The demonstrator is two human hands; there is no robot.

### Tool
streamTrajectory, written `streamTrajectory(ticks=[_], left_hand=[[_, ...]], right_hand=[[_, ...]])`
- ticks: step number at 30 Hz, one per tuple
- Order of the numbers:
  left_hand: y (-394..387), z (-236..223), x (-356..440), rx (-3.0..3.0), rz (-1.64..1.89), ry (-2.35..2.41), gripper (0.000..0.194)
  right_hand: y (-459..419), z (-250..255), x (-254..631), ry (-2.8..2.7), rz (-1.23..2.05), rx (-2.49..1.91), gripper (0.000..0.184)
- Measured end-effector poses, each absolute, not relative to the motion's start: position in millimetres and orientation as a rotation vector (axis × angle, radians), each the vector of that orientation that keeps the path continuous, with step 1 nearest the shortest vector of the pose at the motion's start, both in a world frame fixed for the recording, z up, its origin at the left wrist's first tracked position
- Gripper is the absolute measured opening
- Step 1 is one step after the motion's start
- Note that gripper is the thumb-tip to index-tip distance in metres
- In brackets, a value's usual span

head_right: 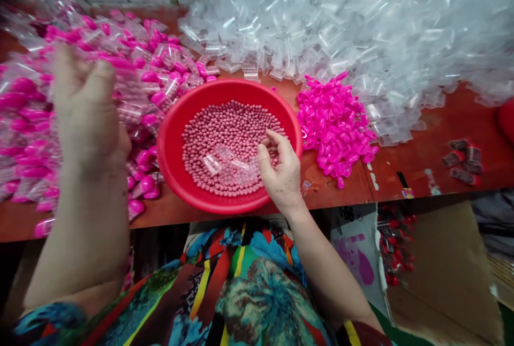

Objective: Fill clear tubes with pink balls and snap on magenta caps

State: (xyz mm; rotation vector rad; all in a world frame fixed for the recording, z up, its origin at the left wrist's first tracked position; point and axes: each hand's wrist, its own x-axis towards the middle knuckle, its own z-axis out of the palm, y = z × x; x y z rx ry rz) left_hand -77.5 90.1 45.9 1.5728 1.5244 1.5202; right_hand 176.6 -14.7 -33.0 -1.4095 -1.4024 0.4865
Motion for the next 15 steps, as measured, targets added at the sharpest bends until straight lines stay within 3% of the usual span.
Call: streamTrajectory(ticks=[1, 3, 6, 8, 15], left_hand=[[96, 44, -83, 1.658, 1.624, 1.603, 0.03], [98, 32, -78, 1.953, 1.443, 1.546, 0.027], [87, 3, -47, 2.34, 0.557, 1.136, 0.021], [83, -16, -30, 2.379, 0.17, 1.008, 0.016], [97, -40, -23, 2.348, -0.115, 1.073, 0.015]], right_hand=[[-15, -34, 177, -1.391, 0.474, -1.402, 0.031], [-16, -34, 177, -1.396, 0.451, -1.4, 0.026], [-16, -32, 176, -1.432, 0.445, -1.411, 0.024], [-17, -28, 175, -1.482, 0.439, -1.415, 0.022], [-15, -23, 170, -1.632, 0.422, -1.366, 0.02]])
